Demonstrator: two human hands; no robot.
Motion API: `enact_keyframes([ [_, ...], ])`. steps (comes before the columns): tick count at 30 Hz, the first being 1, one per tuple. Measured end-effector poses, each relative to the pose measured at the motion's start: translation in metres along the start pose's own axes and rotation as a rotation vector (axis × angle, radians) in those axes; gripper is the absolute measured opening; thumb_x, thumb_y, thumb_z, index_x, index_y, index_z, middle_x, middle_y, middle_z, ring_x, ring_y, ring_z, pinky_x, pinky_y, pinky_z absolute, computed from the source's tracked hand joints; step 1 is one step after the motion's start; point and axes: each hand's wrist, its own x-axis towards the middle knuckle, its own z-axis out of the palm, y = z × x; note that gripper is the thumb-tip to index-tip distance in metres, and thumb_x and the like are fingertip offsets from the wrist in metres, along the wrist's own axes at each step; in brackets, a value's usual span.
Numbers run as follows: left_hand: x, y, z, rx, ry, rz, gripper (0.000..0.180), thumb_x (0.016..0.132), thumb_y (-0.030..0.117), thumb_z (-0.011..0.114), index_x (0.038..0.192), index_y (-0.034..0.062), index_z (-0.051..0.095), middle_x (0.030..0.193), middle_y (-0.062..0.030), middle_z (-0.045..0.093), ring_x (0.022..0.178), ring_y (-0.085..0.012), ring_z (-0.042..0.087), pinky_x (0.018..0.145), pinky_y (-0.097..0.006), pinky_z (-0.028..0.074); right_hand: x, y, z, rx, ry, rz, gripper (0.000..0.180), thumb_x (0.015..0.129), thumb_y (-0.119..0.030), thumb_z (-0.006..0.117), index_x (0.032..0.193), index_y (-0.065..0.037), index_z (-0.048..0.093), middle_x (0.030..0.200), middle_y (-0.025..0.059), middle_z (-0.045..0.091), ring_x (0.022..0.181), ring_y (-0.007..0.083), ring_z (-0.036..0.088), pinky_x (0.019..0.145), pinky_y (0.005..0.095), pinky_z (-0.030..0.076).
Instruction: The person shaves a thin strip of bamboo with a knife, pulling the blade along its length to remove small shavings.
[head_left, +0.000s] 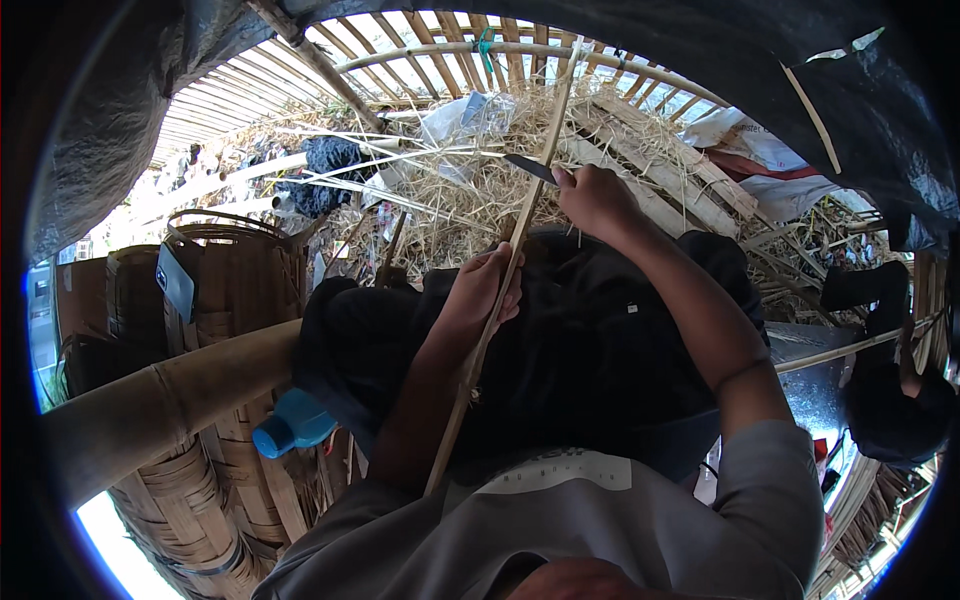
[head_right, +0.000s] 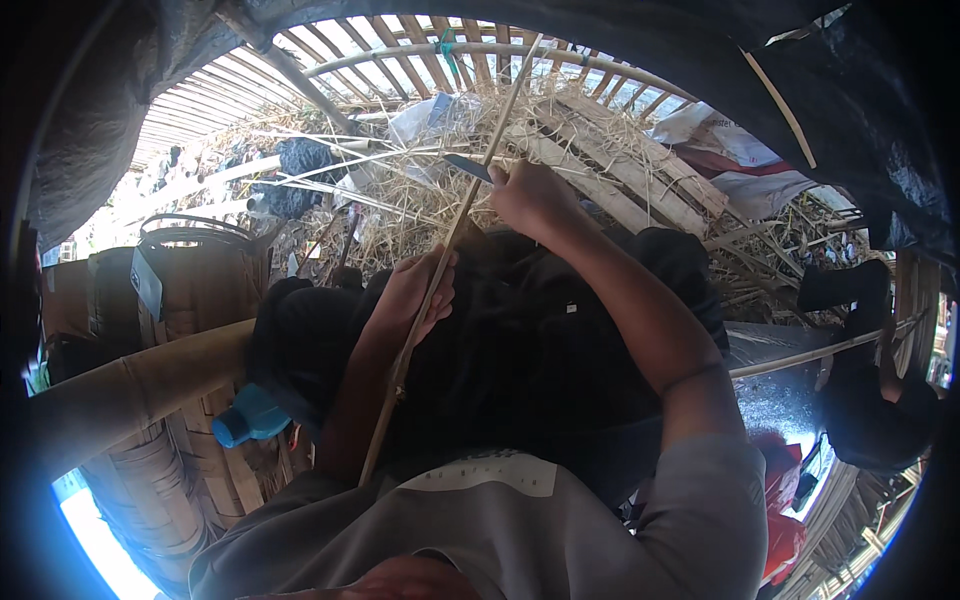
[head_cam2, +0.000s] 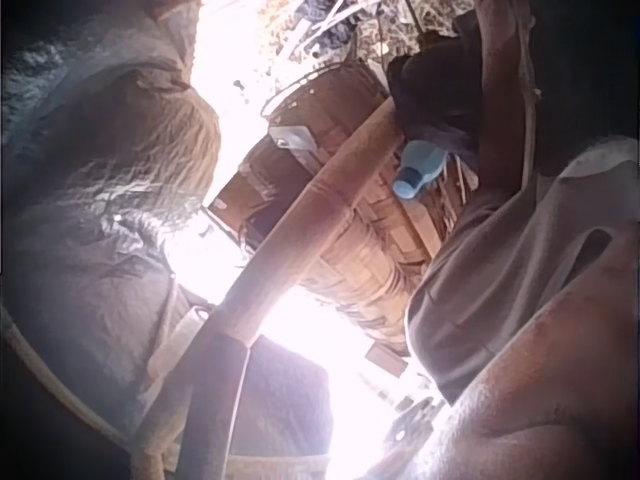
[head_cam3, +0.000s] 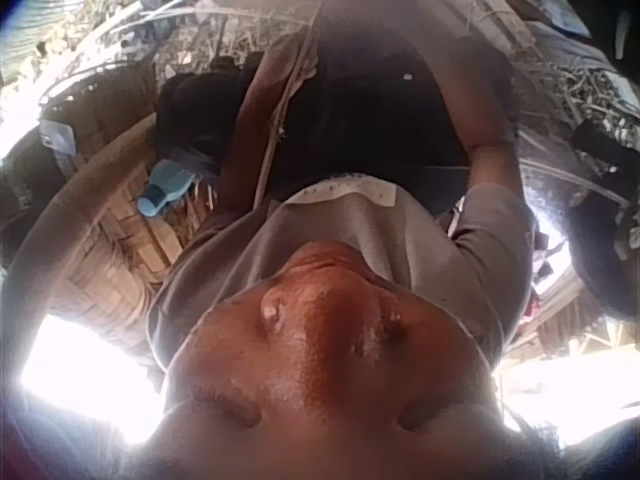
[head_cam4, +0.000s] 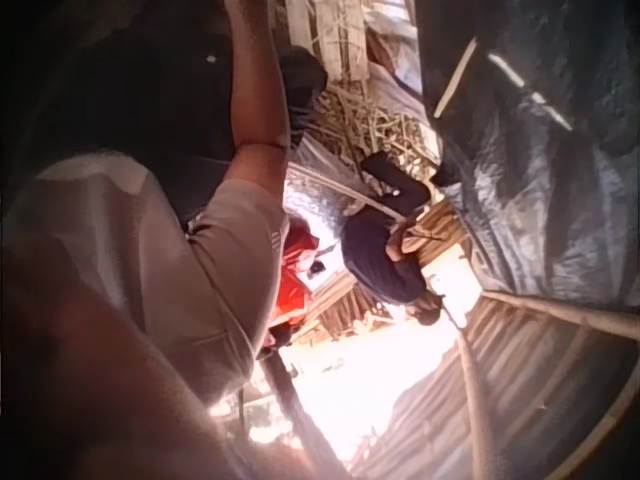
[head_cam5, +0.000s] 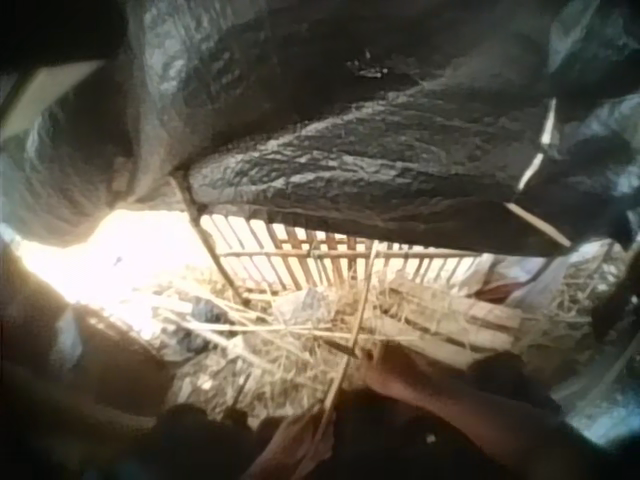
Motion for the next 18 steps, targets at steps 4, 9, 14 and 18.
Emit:
enact_keyframes([
  [4,-0.004,-0.003,-0.003,0.012,0.010,-0.022,0.029,0.101,0.031,0.043,0.093,0.0049,0.053,0.048,0.0001,0.039,0.034,-0.0087,0.032,0.036,-0.024,0.025,-0.021,0.001,0.029,-0.019,-0.027,-0.089,0.055,0.096,-0.042,0.044,0.075,0.005,0.064,0.073,0.0276,0.063,0.077,0.0428,0.065,0.073,0.0487,0.049],
  [9,0.000,0.001,0.005,0.019,0.030,0.008,0.029,0.102,0.030,0.042,0.093,0.0044,0.053,0.048,-0.0005,0.039,0.034,-0.0089,0.033,0.036,-0.024,0.026,-0.005,-0.003,0.004,-0.007,-0.039,0.026,0.053,0.096,-0.041,0.044,0.078,0.005,0.064,0.076,0.0289,0.063,0.081,0.0435,0.064,0.077,0.0492,0.048],
  [14,-0.004,-0.003,0.000,0.069,0.051,0.000,0.030,0.101,0.031,0.043,0.093,0.0039,0.053,0.048,-0.0003,0.038,0.034,-0.0090,0.033,0.036,-0.025,0.026,-0.019,0.000,0.019,-0.036,-0.069,-0.055,0.054,0.096,-0.043,0.044,0.080,0.004,0.065,0.073,0.0260,0.064,0.077,0.0430,0.065,0.075,0.0483,0.049],
  [18,-0.003,0.000,0.002,0.040,0.026,0.001,0.030,0.101,0.031,0.043,0.093,0.0035,0.052,0.049,0.0002,0.038,0.035,-0.0088,0.032,0.035,-0.025,0.026,-0.004,-0.001,0.008,0.028,0.029,0.055,0.057,0.096,-0.045,0.044,0.074,0.004,0.064,0.071,0.0266,0.063,0.078,0.0441,0.064,0.076,0.0487,0.049],
])
